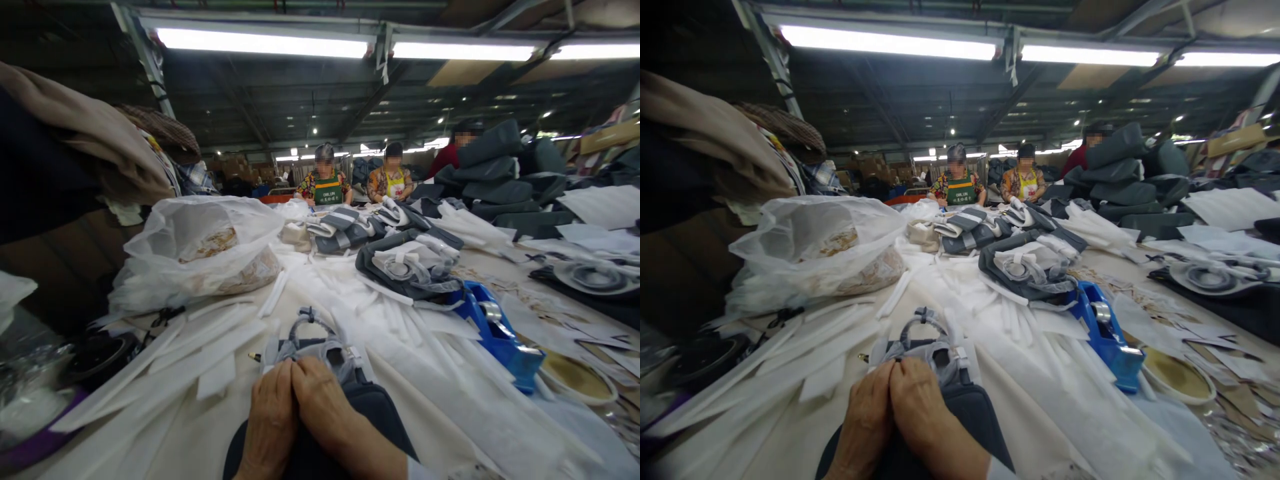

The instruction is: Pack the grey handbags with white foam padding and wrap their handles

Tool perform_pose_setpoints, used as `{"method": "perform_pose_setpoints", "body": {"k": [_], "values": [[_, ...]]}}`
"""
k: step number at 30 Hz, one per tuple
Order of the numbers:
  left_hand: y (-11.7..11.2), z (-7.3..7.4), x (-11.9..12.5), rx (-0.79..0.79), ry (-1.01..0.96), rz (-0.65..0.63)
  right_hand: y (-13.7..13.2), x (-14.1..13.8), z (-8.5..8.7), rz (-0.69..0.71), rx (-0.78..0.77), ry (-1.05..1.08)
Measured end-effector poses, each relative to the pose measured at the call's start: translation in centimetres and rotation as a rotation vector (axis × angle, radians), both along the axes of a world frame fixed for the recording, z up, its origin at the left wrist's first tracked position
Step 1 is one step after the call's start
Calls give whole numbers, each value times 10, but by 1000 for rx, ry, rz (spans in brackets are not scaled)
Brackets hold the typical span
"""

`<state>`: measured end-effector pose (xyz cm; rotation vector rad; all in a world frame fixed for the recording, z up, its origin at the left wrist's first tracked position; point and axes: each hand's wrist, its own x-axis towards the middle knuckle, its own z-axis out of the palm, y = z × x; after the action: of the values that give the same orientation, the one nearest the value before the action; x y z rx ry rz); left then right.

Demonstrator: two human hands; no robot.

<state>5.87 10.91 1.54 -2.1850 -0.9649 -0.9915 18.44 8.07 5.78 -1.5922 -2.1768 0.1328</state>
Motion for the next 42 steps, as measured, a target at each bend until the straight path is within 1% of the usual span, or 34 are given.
{"method": "perform_pose_setpoints", "body": {"k": [2, 4, 6, 7, 9, 10, 11, 12, 13, 15, 16, 18, 20, 23, 25, 29, 31, 32, 33, 35, 37, 38, 42], "values": [[-3, 4, 2, -30, 21, 24, -22, 14, -12, 76, 114, 5], [-7, 5, 4, -73, 52, 19, -41, 27, -27, 113, 395, -31], [-9, 5, 8, -96, 73, -21, -52, 34, -38, 111, 571, -75], [-10, 5, 11, -100, 69, -53, -54, 36, -42, 102, 600, -87], [-9, 8, 20, -141, 30, -129, -54, 36, -46, 82, 601, -79], [-8, 11, 26, -208, -2, -158, -52, 36, -46, 82, 597, -69], [-7, 16, 33, -315, -42, -169, -50, 36, -45, 89, 595, -57], [-6, 23, 41, -461, -84, -153, -48, 36, -44, 100, 596, -44], [-4, 31, 49, -630, -118, -106, -47, 36, -43, 118, 598, -28], [-1, 48, 66, -940, -125, 55, -47, 38, -41, 145, 616, 14], [1, 55, 73, -1034, -98, 134, -47, 40, -40, 147, 632, 36], [6, 63, 83, -1117, -40, 232, -50, 44, -40, 142, 659, 69], [11, 63, 87, -1134, -33, 245, -53, 48, -44, 93, 688, 95], [18, 54, 85, -1155, -71, 217, -55, 53, -52, -89, 690, 103], [19, 49, 82, -1158, -104, 194, -55, 53, -56, -177, 674, 82], [17, 43, 76, -1152, -176, 117, -52, 46, -59, -245, 615, 110], [15, 39, 74, -1088, -238, 19, -52, 43, -59, -280, 594, 132], [15, 37, 74, -1042, -261, -14, -51, 42, -60, -285, 597, 134], [16, 35, 73, -996, -270, -19, -51, 41, -61, -285, 605, 134], [21, 30, 74, -939, -239, 50, -49, 40, -64, -281, 623, 129], [28, 28, 77, -933, -163, 162, -46, 38, -69, -288, 643, 128], [33, 27, 80, -938, -124, 190, -43, 36, -72, -302, 661, 139], [49, 32, 87, -989, 68, 232, -35, 23, -78, -407, 793, 289]]}}
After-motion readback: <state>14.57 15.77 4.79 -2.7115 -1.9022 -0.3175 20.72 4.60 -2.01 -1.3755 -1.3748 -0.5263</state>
